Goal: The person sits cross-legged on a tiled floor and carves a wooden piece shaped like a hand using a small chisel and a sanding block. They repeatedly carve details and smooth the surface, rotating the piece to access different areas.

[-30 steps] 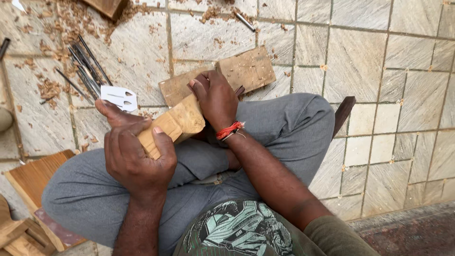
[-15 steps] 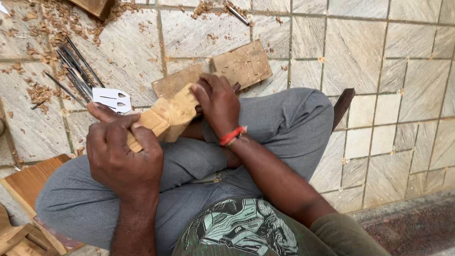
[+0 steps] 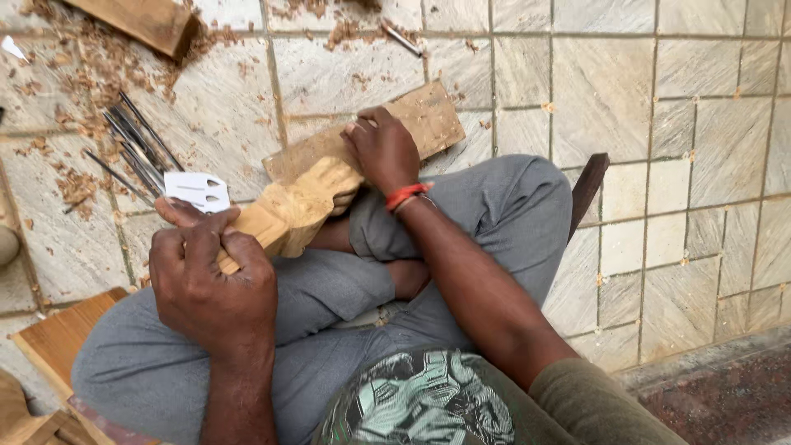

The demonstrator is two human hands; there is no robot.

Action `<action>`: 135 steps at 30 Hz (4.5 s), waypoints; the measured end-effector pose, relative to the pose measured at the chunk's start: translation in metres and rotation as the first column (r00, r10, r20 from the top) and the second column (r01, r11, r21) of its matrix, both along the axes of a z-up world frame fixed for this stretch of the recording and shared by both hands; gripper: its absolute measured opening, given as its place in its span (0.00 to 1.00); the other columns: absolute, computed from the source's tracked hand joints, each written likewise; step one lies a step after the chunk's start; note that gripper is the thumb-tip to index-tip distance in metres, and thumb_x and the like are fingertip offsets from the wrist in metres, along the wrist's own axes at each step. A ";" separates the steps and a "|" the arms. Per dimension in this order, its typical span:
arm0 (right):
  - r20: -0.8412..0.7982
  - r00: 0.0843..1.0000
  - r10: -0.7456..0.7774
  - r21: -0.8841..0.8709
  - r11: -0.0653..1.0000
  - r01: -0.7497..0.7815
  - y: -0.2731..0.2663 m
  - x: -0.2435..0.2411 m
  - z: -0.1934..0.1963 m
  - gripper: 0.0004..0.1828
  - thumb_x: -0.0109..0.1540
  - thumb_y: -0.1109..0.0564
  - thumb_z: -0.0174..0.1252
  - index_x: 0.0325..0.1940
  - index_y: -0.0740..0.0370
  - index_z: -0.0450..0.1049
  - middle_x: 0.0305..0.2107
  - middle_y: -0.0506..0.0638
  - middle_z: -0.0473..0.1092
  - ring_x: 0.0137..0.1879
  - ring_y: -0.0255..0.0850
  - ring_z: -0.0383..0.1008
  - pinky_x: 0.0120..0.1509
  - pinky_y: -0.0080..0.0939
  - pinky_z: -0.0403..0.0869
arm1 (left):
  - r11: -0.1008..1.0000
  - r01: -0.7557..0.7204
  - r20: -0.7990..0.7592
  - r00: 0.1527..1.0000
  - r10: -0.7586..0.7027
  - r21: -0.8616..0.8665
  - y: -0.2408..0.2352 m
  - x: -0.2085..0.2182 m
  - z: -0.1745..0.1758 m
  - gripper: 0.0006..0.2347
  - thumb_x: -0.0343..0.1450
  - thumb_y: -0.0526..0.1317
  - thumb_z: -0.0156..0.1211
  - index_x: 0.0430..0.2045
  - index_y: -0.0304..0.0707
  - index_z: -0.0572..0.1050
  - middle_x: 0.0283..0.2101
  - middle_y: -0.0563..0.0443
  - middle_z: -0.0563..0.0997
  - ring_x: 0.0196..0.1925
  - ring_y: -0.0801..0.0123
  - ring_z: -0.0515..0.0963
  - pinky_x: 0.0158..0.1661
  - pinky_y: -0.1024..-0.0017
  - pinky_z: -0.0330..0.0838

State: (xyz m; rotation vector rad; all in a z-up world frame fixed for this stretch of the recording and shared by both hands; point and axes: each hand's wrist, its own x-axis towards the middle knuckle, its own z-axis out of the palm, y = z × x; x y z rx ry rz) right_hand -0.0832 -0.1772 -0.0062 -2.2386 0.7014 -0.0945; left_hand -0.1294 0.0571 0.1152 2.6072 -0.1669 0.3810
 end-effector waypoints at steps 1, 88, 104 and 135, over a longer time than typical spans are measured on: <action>0.018 0.999 -0.036 0.216 0.976 0.032 -0.009 -0.002 -0.002 0.25 0.61 0.47 0.67 0.56 0.60 0.71 0.40 0.54 0.77 0.46 0.43 0.80 0.49 0.42 0.77 | 1.000 -0.006 0.012 1.000 0.006 -0.016 -0.002 0.003 0.000 0.08 0.72 0.29 0.60 0.40 0.41 0.83 0.38 0.48 0.74 0.43 0.59 0.78 0.45 0.60 0.75; 0.426 0.863 0.271 0.433 0.776 -0.458 -0.005 -0.067 0.066 0.19 0.71 0.49 0.59 0.63 0.61 0.76 0.50 0.51 0.76 0.55 0.36 0.78 0.57 0.35 0.78 | 0.177 -0.418 -0.420 0.610 -0.672 -0.891 -0.063 0.031 -0.069 0.25 0.69 0.48 0.71 0.55 0.30 0.75 0.51 0.42 0.81 0.55 0.63 0.80 0.55 0.64 0.79; 0.362 0.764 0.533 -0.127 0.841 -0.526 -0.018 -0.036 0.085 0.11 0.67 0.60 0.65 0.54 0.61 0.80 0.39 0.52 0.78 0.44 0.42 0.82 0.46 0.38 0.78 | 0.336 -0.306 -0.444 0.743 -0.501 -0.891 -0.066 0.059 -0.049 0.13 0.73 0.38 0.64 0.45 0.27 0.77 0.36 0.49 0.86 0.35 0.79 0.84 0.36 0.82 0.83; 0.447 0.621 0.644 0.052 0.674 -0.737 -0.035 -0.033 0.083 0.18 0.67 0.59 0.66 0.61 0.53 0.77 0.44 0.50 0.75 0.46 0.38 0.78 0.47 0.36 0.78 | 0.315 -0.506 -0.591 0.608 -0.530 -0.803 -0.058 0.056 -0.043 0.12 0.69 0.31 0.66 0.46 0.28 0.79 0.38 0.44 0.86 0.35 0.72 0.87 0.37 0.78 0.86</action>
